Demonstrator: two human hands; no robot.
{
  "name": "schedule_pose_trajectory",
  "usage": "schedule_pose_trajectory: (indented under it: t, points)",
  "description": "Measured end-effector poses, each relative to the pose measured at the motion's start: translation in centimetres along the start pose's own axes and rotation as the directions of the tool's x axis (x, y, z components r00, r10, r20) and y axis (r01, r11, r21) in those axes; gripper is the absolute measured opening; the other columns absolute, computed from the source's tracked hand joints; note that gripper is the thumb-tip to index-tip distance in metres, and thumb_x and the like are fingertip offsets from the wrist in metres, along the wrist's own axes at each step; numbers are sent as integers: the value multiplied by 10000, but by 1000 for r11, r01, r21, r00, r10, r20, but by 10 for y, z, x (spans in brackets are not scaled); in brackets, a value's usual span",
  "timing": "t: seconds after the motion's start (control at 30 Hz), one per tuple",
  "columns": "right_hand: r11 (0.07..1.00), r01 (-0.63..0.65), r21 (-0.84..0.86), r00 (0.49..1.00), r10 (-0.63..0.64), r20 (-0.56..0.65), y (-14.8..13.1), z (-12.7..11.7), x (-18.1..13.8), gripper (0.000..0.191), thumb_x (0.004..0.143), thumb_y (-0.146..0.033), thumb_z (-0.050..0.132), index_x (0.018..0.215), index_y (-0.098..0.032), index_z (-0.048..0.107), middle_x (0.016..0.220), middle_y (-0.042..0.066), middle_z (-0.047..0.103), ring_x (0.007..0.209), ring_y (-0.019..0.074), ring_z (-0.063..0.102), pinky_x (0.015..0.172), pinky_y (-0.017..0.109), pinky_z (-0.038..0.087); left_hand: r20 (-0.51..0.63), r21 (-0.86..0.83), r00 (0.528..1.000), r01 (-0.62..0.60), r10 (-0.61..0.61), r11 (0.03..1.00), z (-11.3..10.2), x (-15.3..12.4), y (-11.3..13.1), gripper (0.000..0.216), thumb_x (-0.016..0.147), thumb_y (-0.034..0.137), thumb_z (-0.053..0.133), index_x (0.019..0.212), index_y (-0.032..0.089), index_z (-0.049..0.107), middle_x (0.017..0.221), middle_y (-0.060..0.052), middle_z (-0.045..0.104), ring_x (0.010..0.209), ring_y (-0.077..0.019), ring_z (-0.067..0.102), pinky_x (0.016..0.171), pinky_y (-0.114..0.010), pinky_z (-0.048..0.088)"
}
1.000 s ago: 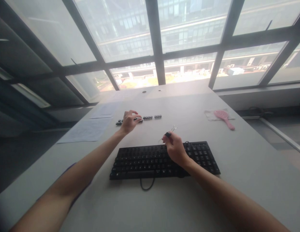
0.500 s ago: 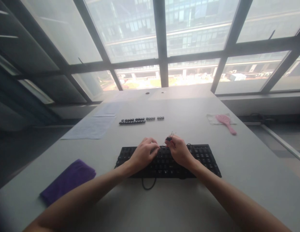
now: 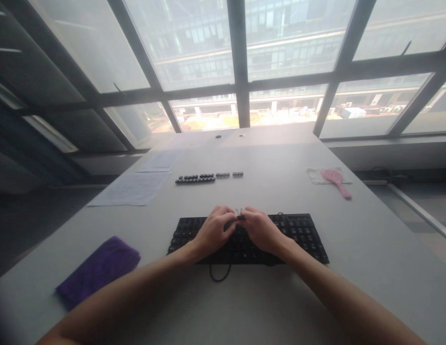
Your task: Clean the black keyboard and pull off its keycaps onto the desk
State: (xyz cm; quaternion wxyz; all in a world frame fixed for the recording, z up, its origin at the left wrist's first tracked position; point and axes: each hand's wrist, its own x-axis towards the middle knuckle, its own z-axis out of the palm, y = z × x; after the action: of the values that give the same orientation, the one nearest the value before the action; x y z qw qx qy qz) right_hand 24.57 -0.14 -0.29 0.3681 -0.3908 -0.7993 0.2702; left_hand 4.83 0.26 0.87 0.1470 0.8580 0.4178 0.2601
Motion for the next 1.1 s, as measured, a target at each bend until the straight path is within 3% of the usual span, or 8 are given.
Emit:
schedule_pose_trajectory:
  t: [0.23,0.43,0.67,0.9,1.1]
  points:
    - [999,18,-37,994,-22,-103,3,6,-9,215,974,-194,497,765,-199,543,775,22,571,706,163,519,673,284,401,100,-18,995,-1,3,1000,6,7,1,136,848,348,712,895,221,707,960,-39,670,947,-224,565,871,-354,469]
    - [998,-17,57,991,24,-129,10,3,-9,188,943,-194,558,768,-191,628,747,17,634,702,169,566,681,289,423,67,-23,998,17,-15,1000,14,9,0,49,859,269,713,888,231,725,940,-18,681,908,-201,570,851,-340,461]
    - [996,-61,68,978,73,-194,13,1,-9,205,933,-231,573,749,-184,650,697,11,646,666,167,565,662,292,428,5,-11,1000,-28,28,1000,15,5,7,112,939,276,615,968,201,693,958,-48,658,961,-214,547,881,-345,477]
    - [1000,-22,3,968,22,-250,6,2,-6,198,969,-271,508,840,-193,635,840,52,663,788,197,588,751,323,452,-82,-191,997,-17,1,982,16,4,4,134,954,270,592,1066,222,647,1002,-46,639,943,-191,599,879,-326,501]
    - [985,-165,41,953,170,-249,7,3,-7,224,973,-326,508,826,-202,623,742,13,676,673,178,603,677,297,437,-100,-212,994,-60,39,976,17,-1,7,261,949,174,567,1203,234,580,1090,-53,624,990,-176,618,897,-298,511]
